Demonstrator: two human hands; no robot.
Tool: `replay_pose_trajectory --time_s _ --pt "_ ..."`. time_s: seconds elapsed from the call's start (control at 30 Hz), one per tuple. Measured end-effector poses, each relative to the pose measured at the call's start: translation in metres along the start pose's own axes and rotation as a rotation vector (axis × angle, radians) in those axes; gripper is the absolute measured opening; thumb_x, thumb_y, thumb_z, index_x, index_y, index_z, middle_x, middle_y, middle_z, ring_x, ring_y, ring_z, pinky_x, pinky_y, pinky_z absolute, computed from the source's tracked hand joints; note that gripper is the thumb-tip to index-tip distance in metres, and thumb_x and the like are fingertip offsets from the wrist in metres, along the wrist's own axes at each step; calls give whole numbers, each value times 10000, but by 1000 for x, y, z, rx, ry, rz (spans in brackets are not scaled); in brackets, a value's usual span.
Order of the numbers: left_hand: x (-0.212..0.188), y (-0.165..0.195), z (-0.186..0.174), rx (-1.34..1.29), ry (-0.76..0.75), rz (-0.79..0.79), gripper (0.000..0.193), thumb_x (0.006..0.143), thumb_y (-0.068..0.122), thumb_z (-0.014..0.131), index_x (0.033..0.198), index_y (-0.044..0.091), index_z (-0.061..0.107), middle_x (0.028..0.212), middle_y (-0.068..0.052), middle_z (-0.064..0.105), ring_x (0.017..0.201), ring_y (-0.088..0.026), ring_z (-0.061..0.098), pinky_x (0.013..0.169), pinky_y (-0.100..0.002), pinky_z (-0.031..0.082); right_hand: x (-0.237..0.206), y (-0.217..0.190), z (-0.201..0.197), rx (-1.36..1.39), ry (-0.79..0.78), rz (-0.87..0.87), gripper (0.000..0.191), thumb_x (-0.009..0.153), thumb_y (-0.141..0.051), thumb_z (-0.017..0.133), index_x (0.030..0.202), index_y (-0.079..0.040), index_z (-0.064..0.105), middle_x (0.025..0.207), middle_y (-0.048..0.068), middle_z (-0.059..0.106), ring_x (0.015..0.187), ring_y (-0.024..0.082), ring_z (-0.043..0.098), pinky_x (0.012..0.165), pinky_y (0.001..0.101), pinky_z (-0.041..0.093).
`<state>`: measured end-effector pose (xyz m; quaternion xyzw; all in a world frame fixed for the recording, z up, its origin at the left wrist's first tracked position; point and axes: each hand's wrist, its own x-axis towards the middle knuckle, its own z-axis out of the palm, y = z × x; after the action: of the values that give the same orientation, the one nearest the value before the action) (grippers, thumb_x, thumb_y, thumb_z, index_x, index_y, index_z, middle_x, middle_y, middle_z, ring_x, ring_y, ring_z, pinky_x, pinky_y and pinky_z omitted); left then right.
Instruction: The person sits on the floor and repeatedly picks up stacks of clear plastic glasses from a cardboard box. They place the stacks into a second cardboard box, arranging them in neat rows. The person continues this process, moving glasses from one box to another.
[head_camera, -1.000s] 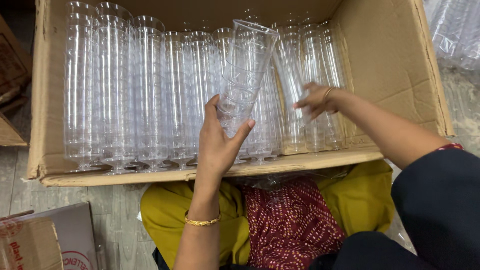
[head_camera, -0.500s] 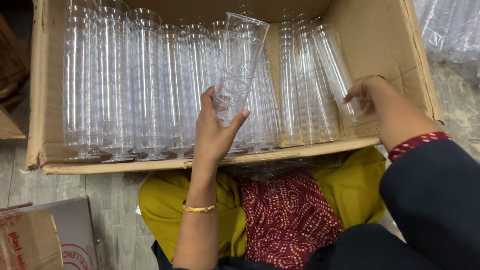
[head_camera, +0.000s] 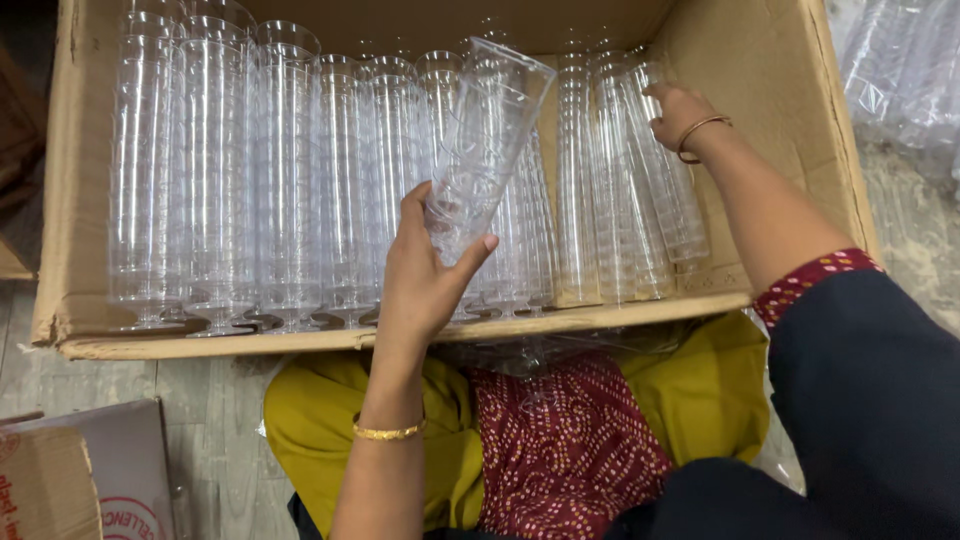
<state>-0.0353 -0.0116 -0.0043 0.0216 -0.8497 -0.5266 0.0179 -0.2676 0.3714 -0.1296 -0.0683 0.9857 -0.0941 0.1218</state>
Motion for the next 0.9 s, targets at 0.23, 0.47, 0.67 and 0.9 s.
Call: replay_pose_trajectory --time_s 0.23,0.47,0.67,0.9 --pt "15 2 2 -25 0 -17 852 818 335 826 1443 -43 388 1289 -243 652 1195 -347 663 985 -424 513 60 15 7 -171 51 -169 821 800 -33 647 1554 -16 323 1623 260 278 1470 439 244 1181 481 296" --pt "27 1 8 15 -28 -14 845 815 305 836 1443 -42 390 1281 -249 649 1197 -354 659 987 -424 506 76 45 4 -196 -241 106 861 863 -111 621 1631 -170 237 1660 183 304 1537 375 287 1187 577 324" --pt "25 2 18 30 -22 18 830 817 279 844 1439 -39 396 1290 -250 650 1205 -358 655 981 -429 506 68 58 -4 -133 -210 3 1015 827 -167 638 1678 -213 85 1515 293 404 1360 469 426 1130 526 390" --pt "23 6 24 17 -41 -30 843 818 305 844 1440 -37 388 1286 -247 653 1212 -355 654 993 -432 506 79 51 -5 -292 -252 193 542 936 -151 567 1468 -57 519 1448 289 549 1296 463 552 1059 563 481"
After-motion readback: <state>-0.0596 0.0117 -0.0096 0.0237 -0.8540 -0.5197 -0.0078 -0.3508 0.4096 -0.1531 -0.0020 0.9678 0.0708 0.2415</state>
